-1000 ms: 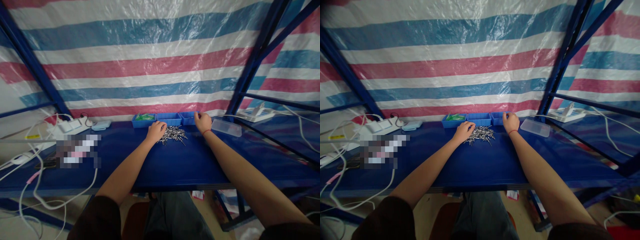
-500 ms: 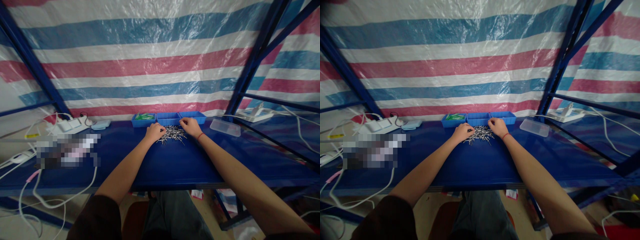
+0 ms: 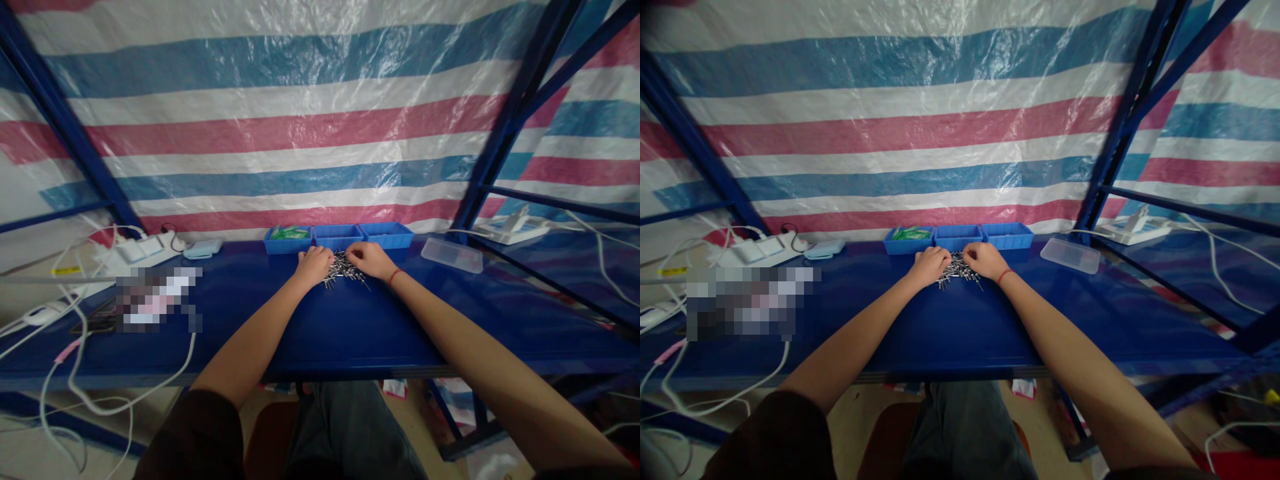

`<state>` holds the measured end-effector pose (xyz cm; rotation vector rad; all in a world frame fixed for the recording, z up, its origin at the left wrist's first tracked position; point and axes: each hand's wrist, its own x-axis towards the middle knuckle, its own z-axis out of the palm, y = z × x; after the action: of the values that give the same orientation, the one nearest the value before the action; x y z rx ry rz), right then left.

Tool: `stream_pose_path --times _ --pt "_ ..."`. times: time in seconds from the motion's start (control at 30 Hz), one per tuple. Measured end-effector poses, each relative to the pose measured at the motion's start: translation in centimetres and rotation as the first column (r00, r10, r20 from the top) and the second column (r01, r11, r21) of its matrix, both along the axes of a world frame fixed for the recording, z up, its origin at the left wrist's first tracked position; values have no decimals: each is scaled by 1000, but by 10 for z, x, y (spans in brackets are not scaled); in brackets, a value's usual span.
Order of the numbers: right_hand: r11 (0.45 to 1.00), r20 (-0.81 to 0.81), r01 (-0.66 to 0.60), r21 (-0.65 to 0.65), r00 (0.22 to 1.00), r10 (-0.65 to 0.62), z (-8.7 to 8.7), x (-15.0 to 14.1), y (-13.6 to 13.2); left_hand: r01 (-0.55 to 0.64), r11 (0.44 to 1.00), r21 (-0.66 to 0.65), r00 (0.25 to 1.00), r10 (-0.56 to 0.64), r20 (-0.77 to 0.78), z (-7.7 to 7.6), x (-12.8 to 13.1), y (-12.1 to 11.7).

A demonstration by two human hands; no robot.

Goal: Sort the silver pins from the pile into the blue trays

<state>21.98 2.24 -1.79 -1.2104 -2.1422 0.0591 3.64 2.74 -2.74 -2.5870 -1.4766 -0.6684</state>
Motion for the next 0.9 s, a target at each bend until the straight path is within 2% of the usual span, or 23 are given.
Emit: stream_pose_path --times 0.17,0.27,0.33,0.43,0.53,0.73,0.9 --pt "994 -45 -103 -31 994 102 -3 -7 0 79 994 69 992 -85 94 3 4 -2" --pt "993 -57 -115 -14 992 114 -4 -9 0 116 990 75 972 -128 199 2 5 1" --pt "993 -62 -117 3 991 117 -3 -9 -1 152 987 55 929 -161 334 -1 5 5" --pt "993 -87 -115 -5 990 114 -2 -11 -2 204 979 25 826 -186 532 -3 4 11" --pt "995 -135 -93 -46 987 86 -1 -12 -3 225 974 1 746 -173 643 -2 5 13" --pt "992 -193 -95 -84 978 77 -3 -11 1 292 956 -38 661 -173 730 -2 7 15" --pt "981 -231 -139 -138 967 104 -3 -11 0 285 957 -47 686 -170 707 0 6 14"
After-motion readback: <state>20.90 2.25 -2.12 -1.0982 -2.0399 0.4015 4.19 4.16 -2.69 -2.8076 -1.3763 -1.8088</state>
